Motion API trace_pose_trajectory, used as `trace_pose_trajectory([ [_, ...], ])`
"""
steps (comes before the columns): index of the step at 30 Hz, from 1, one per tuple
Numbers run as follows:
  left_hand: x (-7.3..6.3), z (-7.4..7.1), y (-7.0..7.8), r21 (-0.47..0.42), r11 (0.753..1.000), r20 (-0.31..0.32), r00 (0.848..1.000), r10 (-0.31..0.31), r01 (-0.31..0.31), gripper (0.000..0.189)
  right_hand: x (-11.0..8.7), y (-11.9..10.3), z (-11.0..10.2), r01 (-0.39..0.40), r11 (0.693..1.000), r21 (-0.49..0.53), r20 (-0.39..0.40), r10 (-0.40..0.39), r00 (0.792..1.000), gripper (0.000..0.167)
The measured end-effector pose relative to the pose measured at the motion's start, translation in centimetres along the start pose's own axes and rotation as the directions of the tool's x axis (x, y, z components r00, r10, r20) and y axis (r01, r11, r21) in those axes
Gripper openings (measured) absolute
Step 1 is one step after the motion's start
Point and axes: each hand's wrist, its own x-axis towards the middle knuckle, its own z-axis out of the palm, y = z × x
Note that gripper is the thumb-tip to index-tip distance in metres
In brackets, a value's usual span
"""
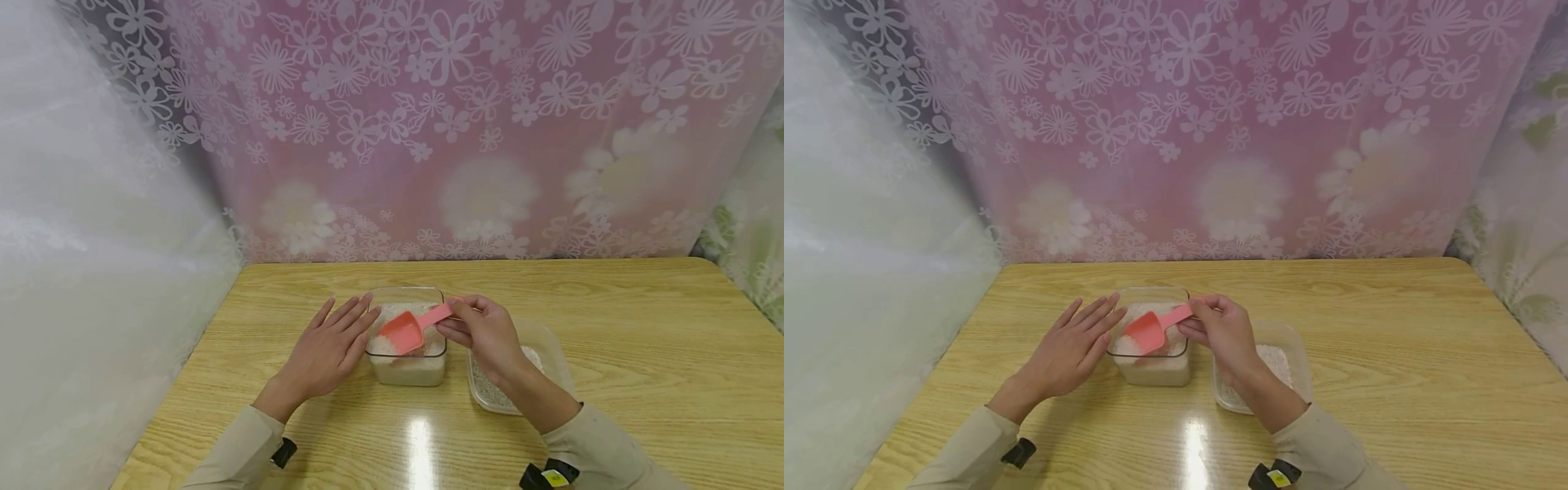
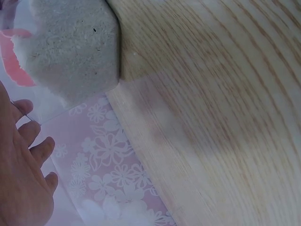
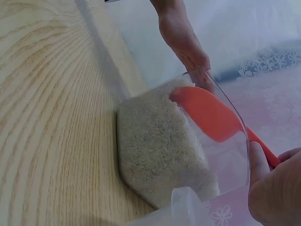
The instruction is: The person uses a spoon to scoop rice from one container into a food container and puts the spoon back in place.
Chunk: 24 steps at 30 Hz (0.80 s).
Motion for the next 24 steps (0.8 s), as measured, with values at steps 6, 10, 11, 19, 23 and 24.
trace_pose_trajectory([
  [6,0.0,0.0,0.0,0.002,1.0,0.002,1.0,-0.001,0.001,0.047,0.0,-0.1,-0.4,-0.053,0.996,0.077,-0.021,0.055,0.998,0.014],
  [10,0.0,0.0,0.0,0.003,1.0,0.002,1.0,0.0,0.0,0.047,0.1,0.0,-0.8,-0.081,0.988,0.132,-0.003,0.082,0.997,0.016],
  [11,0.0,0.0,0.0,0.001,1.0,0.003,1.0,0.0,0.0,0.047,0.1,0.0,-0.9,-0.085,0.986,0.146,0.008,0.085,0.996,0.017],
  [19,0.1,-0.2,0.1,-0.003,1.0,0.007,1.0,-0.004,0.004,0.047,-0.1,0.0,-1.7,-0.114,0.954,0.277,0.051,0.103,0.993,0.013],
  [23,0.0,-0.2,0.0,-0.003,1.0,0.007,1.0,-0.007,0.007,0.047,-0.1,-0.1,-2.2,-0.122,0.939,0.321,0.064,0.107,0.992,0.016],
  [24,0.0,-0.1,0.0,-0.003,1.0,0.007,1.0,-0.007,0.007,0.047,-0.1,-0.2,-2.3,-0.122,0.937,0.328,0.066,0.106,0.992,0.017],
])
